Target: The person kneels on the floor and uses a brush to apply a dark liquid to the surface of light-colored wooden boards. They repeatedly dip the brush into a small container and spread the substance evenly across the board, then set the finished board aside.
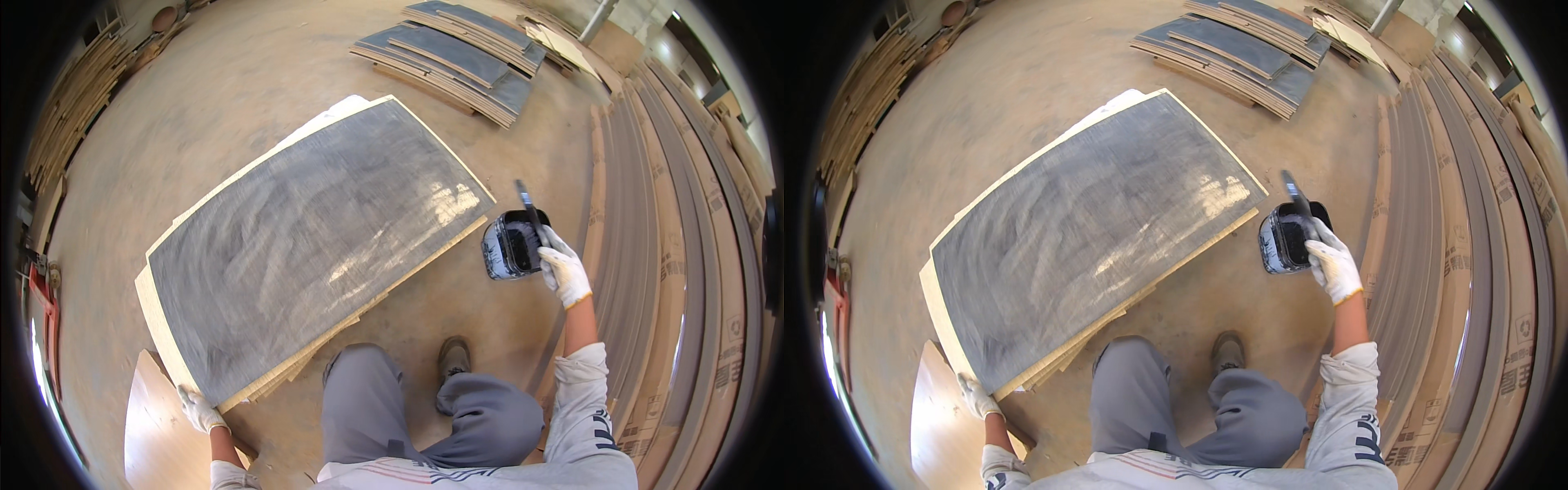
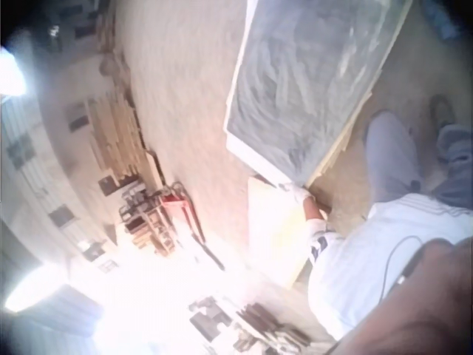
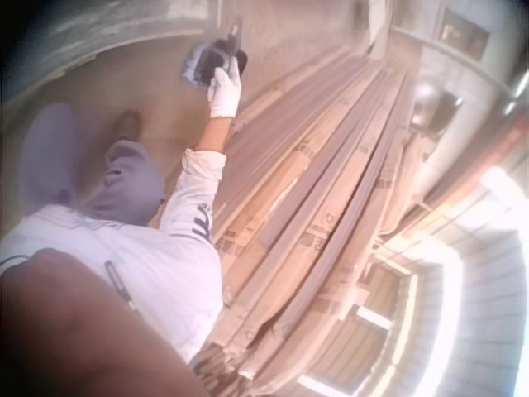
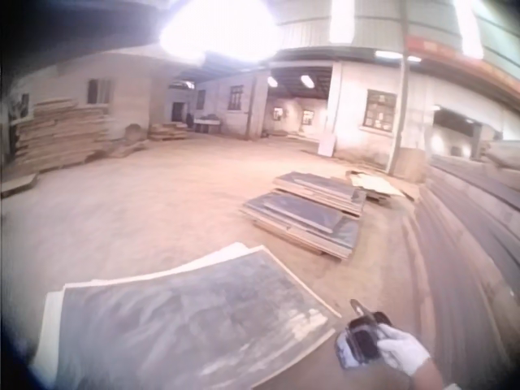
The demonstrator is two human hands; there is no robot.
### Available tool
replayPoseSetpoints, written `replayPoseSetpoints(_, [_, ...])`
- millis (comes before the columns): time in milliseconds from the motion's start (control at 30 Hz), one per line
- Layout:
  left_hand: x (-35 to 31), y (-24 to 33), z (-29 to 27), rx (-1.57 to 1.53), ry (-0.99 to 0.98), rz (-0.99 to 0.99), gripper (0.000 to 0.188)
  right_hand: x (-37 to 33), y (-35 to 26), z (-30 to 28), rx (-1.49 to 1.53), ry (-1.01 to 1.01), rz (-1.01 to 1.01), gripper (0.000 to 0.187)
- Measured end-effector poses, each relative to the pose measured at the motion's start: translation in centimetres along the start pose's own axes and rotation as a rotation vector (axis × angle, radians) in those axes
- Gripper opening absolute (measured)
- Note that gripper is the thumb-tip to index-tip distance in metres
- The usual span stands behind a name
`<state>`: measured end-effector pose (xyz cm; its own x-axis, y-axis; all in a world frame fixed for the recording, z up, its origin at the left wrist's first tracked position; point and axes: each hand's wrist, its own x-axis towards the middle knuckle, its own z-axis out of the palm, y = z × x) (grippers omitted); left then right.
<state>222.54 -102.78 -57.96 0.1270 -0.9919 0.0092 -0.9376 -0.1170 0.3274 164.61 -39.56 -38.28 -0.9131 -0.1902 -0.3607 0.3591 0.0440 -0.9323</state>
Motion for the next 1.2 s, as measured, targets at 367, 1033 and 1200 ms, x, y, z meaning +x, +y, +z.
replayPoseSetpoints(367, [-0.6,1.1,0.4,0.023,-0.011,-0.013,0.05,4.0,1.4,12.6,-1.464,-0.332,-0.285,0.053])
replayPoseSetpoints(1033, [-1.5,2.7,1.4,0.015,-0.074,-0.036,0.05,11.7,0.0,13.3,-1.533,0.0,-0.205,0.044])
replayPoseSetpoints(1200, [-0.1,-0.4,-0.7,0.025,-0.005,-0.063,0.05,4.4,0.9,18.5,-1.601,-0.39,-0.281,0.042])
